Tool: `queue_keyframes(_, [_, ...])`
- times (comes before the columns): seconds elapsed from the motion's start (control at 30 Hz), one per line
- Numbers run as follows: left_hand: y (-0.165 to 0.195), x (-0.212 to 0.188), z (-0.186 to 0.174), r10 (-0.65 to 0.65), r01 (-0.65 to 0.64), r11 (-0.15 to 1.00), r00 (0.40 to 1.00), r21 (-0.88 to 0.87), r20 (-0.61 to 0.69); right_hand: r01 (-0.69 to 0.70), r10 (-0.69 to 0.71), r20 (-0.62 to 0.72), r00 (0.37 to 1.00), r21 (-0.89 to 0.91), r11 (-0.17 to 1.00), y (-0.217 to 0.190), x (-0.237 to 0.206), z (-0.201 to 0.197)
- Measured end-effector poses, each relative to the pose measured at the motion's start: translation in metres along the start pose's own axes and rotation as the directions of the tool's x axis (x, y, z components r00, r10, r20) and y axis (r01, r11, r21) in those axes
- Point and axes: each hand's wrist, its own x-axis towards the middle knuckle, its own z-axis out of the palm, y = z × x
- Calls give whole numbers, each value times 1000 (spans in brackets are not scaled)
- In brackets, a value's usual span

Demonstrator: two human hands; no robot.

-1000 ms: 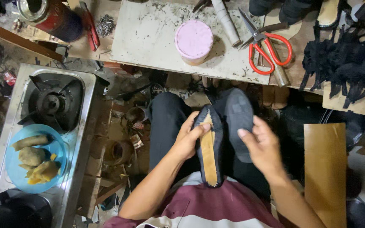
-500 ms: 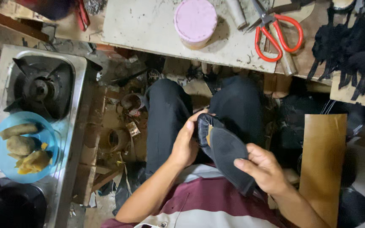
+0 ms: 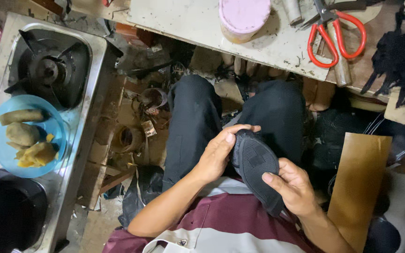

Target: The person assembles a black slipper by attaching a fringed fabric piece to the upper, inserting a cardboard insole, and applying adhesive to the sole. They then place the slipper on a shelf and repeat the process with another slipper, using scissors to trim the cardboard and a hammer to secure the sole.

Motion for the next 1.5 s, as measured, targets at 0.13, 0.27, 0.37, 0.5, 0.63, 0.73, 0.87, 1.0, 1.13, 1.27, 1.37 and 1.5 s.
queue_keyframes(0.13, [1,-2,-4,0,0,1000,999,16,44,13,-15,-11,1000,-155,988,-1,-3,1])
queue_keyframes(0.27, [0,-6,-7,51,-44,997,993,-64,110,163,-161,43,986,-456,875,-6,-7,7])
queue_keyframes(0.37, [-3,-11,-9,60,-46,993,989,-106,138,245,-201,140,969,-596,765,-12,-7,12])
queue_keyframes(0.5, [-3,-18,-15,100,-84,992,977,-92,189,414,-340,238,910,-584,698,-16,-6,23])
queue_keyframes(0.63, [-2,-20,-22,144,-130,989,952,-72,270,455,-357,283,890,-579,676,-15,-6,27])
queue_keyframes(0.73, [-5,-20,-22,144,-122,988,957,-99,252,476,-398,266,878,-577,664,-9,-6,24])
queue_keyframes(0.87, [-9,-19,-19,94,-74,990,981,-120,167,274,-274,98,957,-614,740,2,-12,15])
queue_keyframes(1.0, [-9,-14,-17,28,-15,992,994,-128,102,123,-133,-23,991,-242,962,12,-18,6])
queue_keyframes(1.13, [-9,-5,-12,0,9,993,997,-114,74,66,-73,-56,996,-123,990,16,-18,2])
queue_keyframes(1.27, [-7,0,-7,-3,5,1000,997,-26,76,116,-119,-57,991,-52,992,19,-12,7])
queue_keyframes(1.37, [-5,2,-4,-5,5,1000,997,-9,75,95,-98,-101,990,-36,995,19,-11,12])
queue_keyframes(1.5, [0,0,-4,6,-10,999,995,38,97,106,-109,-103,989,-27,994,18,-11,14])
